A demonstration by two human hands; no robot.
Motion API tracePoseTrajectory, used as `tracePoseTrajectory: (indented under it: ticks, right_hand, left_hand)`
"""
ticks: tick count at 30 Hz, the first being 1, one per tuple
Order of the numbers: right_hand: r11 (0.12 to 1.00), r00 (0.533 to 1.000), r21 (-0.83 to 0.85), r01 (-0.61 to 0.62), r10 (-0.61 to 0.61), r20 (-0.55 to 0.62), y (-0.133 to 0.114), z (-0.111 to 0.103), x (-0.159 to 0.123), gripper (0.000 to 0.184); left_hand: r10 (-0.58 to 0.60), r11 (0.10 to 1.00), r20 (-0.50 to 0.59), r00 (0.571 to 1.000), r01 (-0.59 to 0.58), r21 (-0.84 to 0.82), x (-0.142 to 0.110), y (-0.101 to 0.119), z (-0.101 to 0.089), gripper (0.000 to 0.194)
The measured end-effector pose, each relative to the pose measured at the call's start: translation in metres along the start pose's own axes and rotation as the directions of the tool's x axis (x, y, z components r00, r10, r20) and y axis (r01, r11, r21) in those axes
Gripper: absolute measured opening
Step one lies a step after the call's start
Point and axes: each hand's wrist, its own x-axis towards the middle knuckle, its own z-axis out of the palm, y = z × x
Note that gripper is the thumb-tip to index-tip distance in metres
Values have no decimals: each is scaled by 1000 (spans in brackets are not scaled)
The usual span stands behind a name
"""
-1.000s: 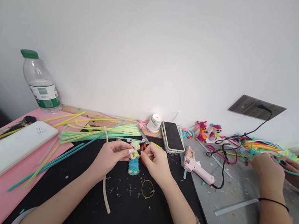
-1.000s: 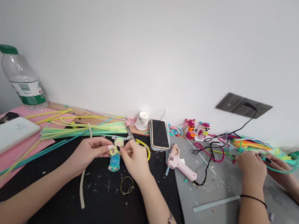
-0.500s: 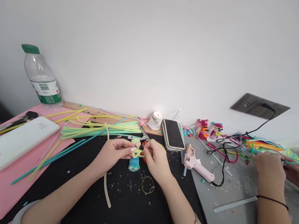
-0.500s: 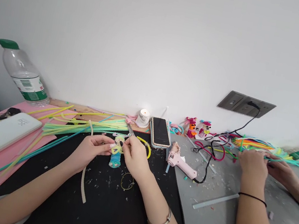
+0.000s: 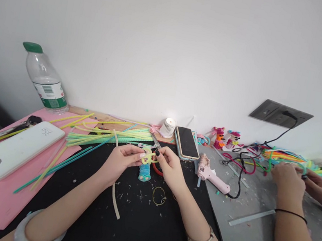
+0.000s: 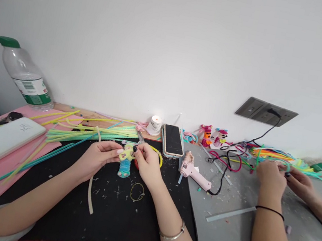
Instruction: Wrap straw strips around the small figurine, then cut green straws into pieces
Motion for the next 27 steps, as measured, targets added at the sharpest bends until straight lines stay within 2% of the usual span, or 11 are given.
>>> tracePoseTrajectory:
  ticks: [2, 5, 8, 13, 17, 24, 26, 27]
  right_hand:
    - [995, 998, 80, -56, 53, 40, 0, 1, 1, 19]
    - [1000, 998, 18, -13, 12, 63, 0, 3, 0, 18]
    - [991, 997, -112, 80, -78, 27, -1, 3, 0, 15]
    - [999, 999, -1, 43, -43, -33, 0, -1, 2, 13]
    - [991, 989, -43, 130, -132, -61, 0, -4, 3, 11]
    - [982, 988, -103, 156, -154, 24, -6, 0, -1, 11]
    - [987, 989, -73, 144, -145, -3, -7, 0, -1, 7]
    - [989, 989, -50, 137, -140, -54, -7, 0, -1, 6]
  left_hand:
    - [-3, 1000, 10, 1000, 3, 4, 0, 0, 0, 23]
    - [-10, 1000, 52, 999, 8, 29, -1, 0, -1, 22]
    - [-13, 997, 71, 997, 7, 80, -1, 1, -1, 23]
    - [31, 991, 66, 997, -39, 128, -2, 3, 1, 22]
    - [30, 983, 95, 995, -46, 180, -4, 3, 3, 23]
    - [-50, 991, 195, 980, 25, 130, -6, 1, 4, 24]
    - [-34, 993, 191, 981, 11, 119, -5, 1, 5, 24]
    - [-15, 994, 170, 985, -4, 110, -5, 1, 5, 24]
